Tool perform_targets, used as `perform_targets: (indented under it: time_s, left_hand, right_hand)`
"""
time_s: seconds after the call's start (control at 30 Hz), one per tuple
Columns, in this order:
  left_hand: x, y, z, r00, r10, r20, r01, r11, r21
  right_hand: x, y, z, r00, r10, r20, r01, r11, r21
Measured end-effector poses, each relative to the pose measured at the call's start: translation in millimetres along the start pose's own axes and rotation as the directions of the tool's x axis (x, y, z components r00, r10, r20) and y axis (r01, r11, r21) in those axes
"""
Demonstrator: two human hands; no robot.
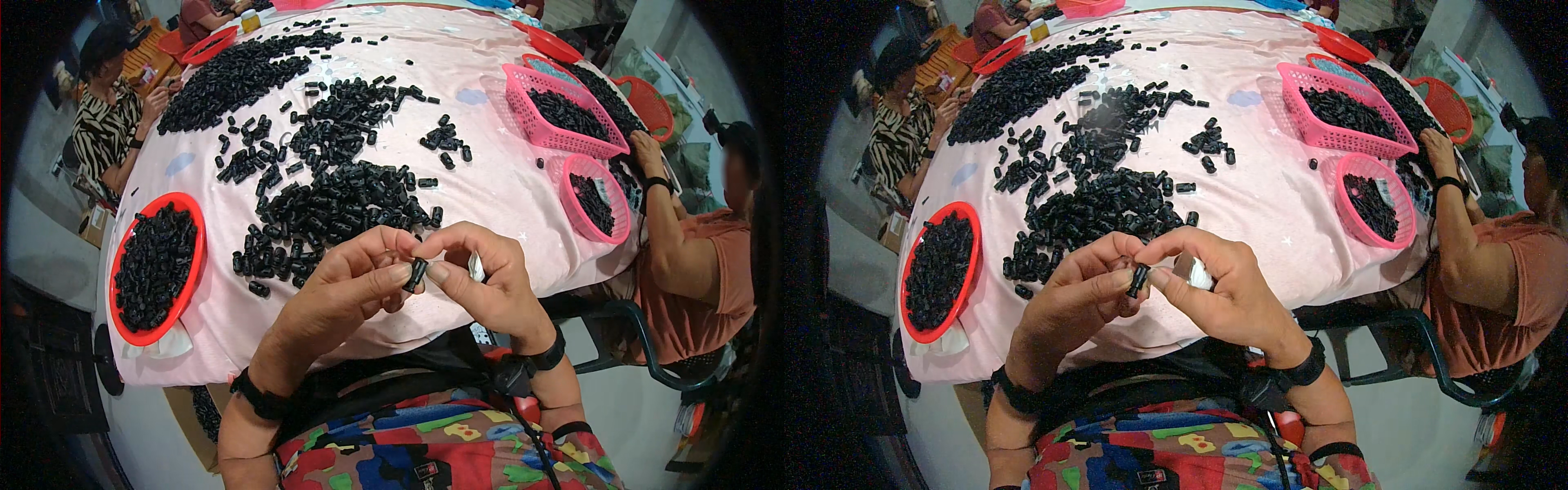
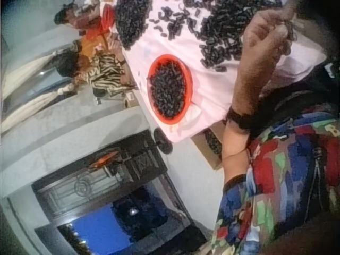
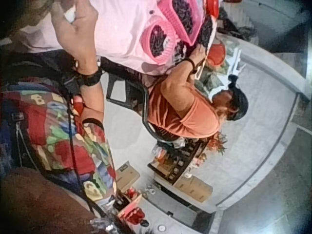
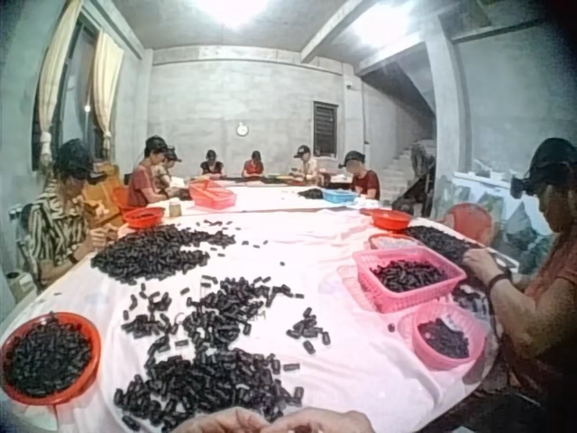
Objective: Inspecting and sorting small black plastic components at a workshop table.
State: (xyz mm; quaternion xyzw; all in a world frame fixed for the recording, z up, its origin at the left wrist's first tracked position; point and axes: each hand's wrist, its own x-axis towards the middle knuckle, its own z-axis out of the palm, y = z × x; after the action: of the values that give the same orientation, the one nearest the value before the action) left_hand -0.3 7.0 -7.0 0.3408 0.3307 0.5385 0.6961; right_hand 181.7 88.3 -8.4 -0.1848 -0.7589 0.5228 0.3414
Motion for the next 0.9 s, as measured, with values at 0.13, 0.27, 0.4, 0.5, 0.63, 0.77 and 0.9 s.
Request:
perform_targets:
  time_s: [0.13,0.27,0.4,0.5,0.63,0.77,0.9]
  left_hand:
    - [-1.6,2.0,1.0,1.000,0.022,-0.003,-0.021,0.997,0.075]
    - [-2.9,6.1,6.8,0.999,0.046,-0.026,-0.040,0.976,0.215]
    - [-4.3,4.5,13.1,0.988,0.137,-0.064,-0.118,0.961,0.249]
    - [-4.5,4.5,10.4,0.991,0.127,-0.034,-0.114,0.957,0.265]
    - [-6.2,6.5,16.4,0.985,0.166,-0.051,-0.151,0.964,0.217]
    - [-5.8,5.8,24.4,0.962,0.260,-0.085,-0.239,0.950,0.201]
    - [-6.5,6.9,13.3,0.976,0.215,-0.025,-0.205,0.955,0.215]
  right_hand:
    - [-0.4,-6.7,-1.2,0.999,0.023,0.040,-0.023,1.000,0.007]
    - [0.6,-10.8,-2.9,0.997,-0.025,0.067,0.030,0.997,-0.073]
    - [0.2,-9.6,-2.7,0.997,-0.026,0.074,0.030,0.998,-0.055]
    - [-1.1,-6.4,-2.4,0.998,-0.027,0.052,0.031,0.998,-0.064]
    - [-2.6,-11.6,-1.2,1.000,-0.008,-0.017,0.007,0.999,-0.040]
    - [-4.7,-2.2,1.6,0.990,-0.028,-0.137,0.035,0.998,0.048]
    - [-5.5,-10.5,2.2,0.990,-0.049,-0.130,0.043,0.998,-0.044]
